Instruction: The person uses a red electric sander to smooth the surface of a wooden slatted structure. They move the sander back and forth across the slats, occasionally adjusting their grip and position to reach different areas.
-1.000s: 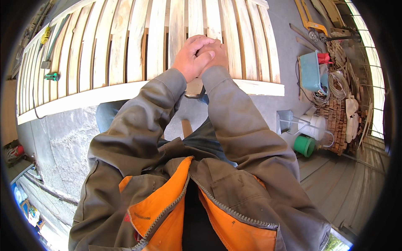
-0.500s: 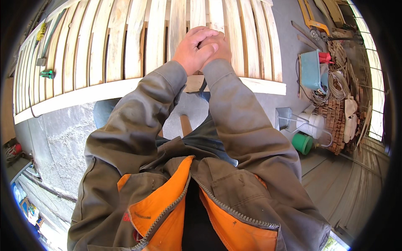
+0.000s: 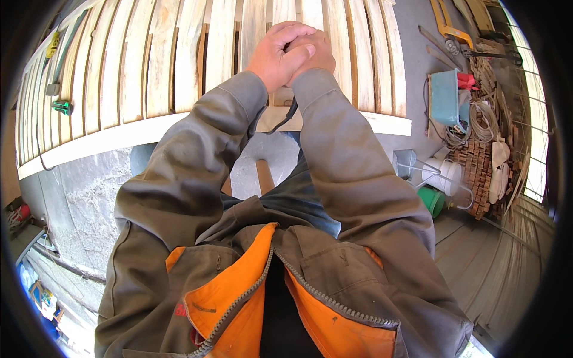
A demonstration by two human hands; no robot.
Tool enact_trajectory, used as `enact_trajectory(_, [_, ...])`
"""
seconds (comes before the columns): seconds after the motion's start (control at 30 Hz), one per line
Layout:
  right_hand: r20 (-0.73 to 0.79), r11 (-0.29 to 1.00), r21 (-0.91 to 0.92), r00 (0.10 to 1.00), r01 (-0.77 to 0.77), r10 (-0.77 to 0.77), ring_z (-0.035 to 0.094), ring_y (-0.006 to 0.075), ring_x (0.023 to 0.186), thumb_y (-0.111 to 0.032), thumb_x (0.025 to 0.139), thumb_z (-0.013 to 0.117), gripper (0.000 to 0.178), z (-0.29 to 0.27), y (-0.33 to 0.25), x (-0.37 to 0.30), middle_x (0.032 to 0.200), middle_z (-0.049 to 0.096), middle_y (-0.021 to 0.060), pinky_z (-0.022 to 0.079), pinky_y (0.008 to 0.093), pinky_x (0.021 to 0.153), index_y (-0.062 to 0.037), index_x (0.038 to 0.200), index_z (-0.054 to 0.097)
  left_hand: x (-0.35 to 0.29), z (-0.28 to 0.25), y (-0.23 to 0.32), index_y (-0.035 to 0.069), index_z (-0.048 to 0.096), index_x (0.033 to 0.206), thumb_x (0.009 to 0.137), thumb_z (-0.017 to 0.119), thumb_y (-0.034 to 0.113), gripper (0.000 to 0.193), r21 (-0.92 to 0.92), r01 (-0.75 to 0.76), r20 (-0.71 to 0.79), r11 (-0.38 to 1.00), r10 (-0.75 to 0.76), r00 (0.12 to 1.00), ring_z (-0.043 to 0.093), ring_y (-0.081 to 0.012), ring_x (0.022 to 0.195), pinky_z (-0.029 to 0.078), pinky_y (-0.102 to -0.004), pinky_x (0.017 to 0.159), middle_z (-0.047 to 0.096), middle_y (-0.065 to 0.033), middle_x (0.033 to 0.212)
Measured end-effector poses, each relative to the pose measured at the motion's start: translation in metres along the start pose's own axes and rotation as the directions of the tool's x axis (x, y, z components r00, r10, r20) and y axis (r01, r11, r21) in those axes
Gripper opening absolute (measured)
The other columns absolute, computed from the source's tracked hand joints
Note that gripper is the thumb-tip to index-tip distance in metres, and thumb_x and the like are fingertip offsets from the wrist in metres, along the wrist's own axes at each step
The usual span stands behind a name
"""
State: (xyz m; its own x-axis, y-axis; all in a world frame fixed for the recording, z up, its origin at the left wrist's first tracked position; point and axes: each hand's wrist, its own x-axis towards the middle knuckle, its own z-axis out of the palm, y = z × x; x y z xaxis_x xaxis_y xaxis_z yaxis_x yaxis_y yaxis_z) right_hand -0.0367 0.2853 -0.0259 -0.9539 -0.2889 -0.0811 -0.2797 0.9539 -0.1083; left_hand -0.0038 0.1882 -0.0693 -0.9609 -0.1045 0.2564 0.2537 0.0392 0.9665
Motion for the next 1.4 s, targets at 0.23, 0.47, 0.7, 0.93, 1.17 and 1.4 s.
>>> enact_trajectory(0.23, [0.024,1.000,-0.006,1.000,-0.005,0.005,0.058,0.0317,0.130,-0.037,0.081,0.086,0.058,-0.007,-0.005,0.022,0.135,0.060,0.0148,0.063,0.0425,0.098,-0.0113,0.130,0.069,0.023,-0.006,-0.010,0.009,0.070,0.137,0.099,0.067,0.026,0.041,0.008,-0.017,-0.013,1.000,0.018,1.000,0.059,-0.0292,0.135,0.046,-0.0424,0.117,0.060,-0.0136,0.144])
enact_trajectory(0.47, [0.071,0.999,-0.044,0.997,-0.019,0.022,0.058,0.0311,0.131,-0.037,0.077,0.091,0.066,-0.014,-0.008,0.057,0.134,0.061,0.0151,0.063,0.0425,0.100,-0.0091,0.132,0.068,0.050,-0.015,-0.003,0.010,0.071,0.138,0.100,0.067,0.031,0.043,-0.020,0.066,0.003,0.998,-0.066,0.998,0.062,-0.0283,0.130,0.050,-0.0424,0.112,0.061,-0.0126,0.142])
enact_trajectory(0.7, [0.020,0.997,-0.052,0.998,-0.051,0.052,0.060,0.0295,0.131,-0.036,0.080,0.091,0.065,-0.011,-0.009,0.095,0.134,0.062,0.0141,0.063,0.0415,0.100,-0.0099,0.135,0.068,0.085,-0.020,-0.019,0.011,0.071,0.139,0.101,0.068,0.033,0.044,0.003,0.029,-0.029,1.000,-0.029,0.999,0.066,-0.0234,0.124,0.054,-0.0391,0.107,0.068,-0.0107,0.138])
enact_trajectory(0.93, [-0.208,0.974,0.160,0.970,0.161,-0.126,0.066,0.0389,0.128,-0.040,0.091,0.072,0.042,-0.003,0.004,0.125,0.132,0.071,0.0206,0.056,0.0475,0.105,-0.0114,0.121,0.076,0.121,-0.025,-0.036,0.001,0.072,0.126,0.099,0.069,0.020,0.034,0.061,-0.142,-0.082,0.988,0.147,0.986,0.068,-0.0283,0.122,0.051,-0.0393,0.109,0.073,-0.0170,0.126])
enact_trajectory(1.17, [-0.061,0.999,0.045,0.998,-0.005,0.008,0.058,0.0282,0.132,-0.034,0.087,0.084,0.056,-0.015,-0.006,0.144,0.137,0.061,0.0109,0.062,0.0398,0.101,-0.0131,0.136,0.068,0.135,-0.031,-0.024,0.012,0.071,0.141,0.103,0.066,0.032,0.043,-0.056,0.139,-0.021,0.989,-0.140,0.990,0.068,-0.0199,0.120,0.054,-0.0353,0.106,0.072,-0.0106,0.133])
enact_trajectory(1.4, [-0.019,1.000,0.003,1.000,0.021,-0.021,0.057,0.0295,0.134,-0.032,0.094,0.076,0.049,-0.017,-0.002,0.107,0.137,0.059,0.0115,0.060,0.0411,0.104,-0.0116,0.137,0.067,0.102,-0.019,-0.021,0.008,0.070,0.140,0.104,0.065,0.029,0.042,0.066,0.028,-0.076,0.997,-0.023,0.997,0.066,-0.0206,0.125,0.052,-0.0356,0.109,0.070,-0.0109,0.136])
